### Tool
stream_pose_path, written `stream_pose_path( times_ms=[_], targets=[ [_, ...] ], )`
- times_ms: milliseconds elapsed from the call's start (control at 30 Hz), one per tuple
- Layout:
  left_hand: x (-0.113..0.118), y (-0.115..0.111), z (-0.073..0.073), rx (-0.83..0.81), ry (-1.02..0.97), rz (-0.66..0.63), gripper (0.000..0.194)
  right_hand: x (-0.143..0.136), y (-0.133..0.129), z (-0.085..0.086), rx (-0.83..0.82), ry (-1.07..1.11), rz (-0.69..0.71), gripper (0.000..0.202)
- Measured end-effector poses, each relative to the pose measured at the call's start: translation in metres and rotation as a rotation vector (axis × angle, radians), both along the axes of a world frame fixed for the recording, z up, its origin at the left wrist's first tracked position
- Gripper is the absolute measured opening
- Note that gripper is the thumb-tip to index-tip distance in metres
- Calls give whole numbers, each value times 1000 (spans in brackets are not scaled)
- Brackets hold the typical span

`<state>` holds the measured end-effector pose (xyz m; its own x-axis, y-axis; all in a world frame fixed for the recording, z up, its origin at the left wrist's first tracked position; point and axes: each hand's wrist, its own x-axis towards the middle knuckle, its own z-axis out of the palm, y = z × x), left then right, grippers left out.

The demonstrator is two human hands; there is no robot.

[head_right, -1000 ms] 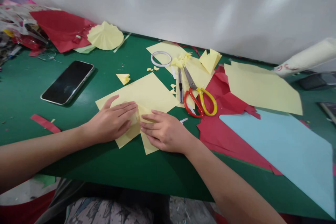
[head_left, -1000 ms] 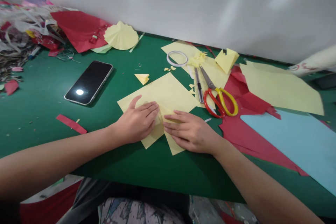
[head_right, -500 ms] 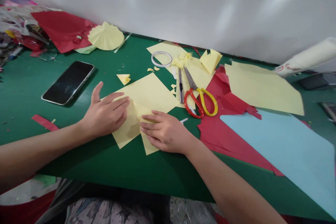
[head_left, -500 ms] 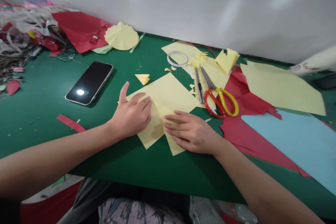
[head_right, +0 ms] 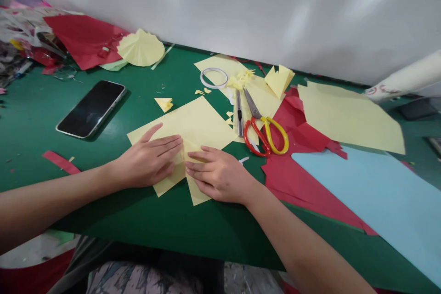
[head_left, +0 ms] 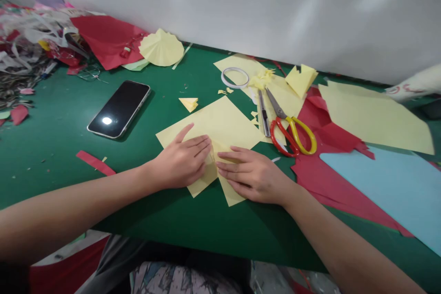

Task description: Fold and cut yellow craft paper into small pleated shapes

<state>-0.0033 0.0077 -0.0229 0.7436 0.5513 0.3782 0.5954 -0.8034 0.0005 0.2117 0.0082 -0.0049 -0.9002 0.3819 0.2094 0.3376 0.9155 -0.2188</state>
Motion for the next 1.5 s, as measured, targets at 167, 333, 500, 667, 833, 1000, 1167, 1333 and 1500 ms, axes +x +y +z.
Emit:
stream_pose_path(
  times_ms=[167, 333, 500, 667, 833, 1000, 1167, 1333, 1500],
  targets=[
    [-1, 4, 1, -20, 6, 61, 34, 0, 0, -1, -8, -5, 5, 27],
    [-1, 8, 1, 7, 44, 162, 36, 0, 0, -1, -14, 9, 0, 27],
    [-1, 5, 2, 93, 44, 258, 37, 0, 0, 0, -11, 7, 2, 27],
    [0, 1, 1, 87, 51, 14, 34, 0, 0, 0, -19, -13, -2, 27],
    [0, 0, -1, -45, 102, -33, 38, 0, 0, 0, -9, -25, -7, 27],
    [-2, 0, 0, -76, 150, -50, 40, 0, 1, 0, -2, -16, 5, 25],
    [-4, 0, 4, -89, 211, -79, 41, 0, 2, 1, -2, 15, 6, 25],
    [-7, 1, 11, -115, 276, -110, 40, 0, 2, 3, -25, 7, 5, 25],
    [-8, 0, 16, -147, 299, -118, 44, -3, -4, 4, -30, 7, -34, 24]
  ],
)
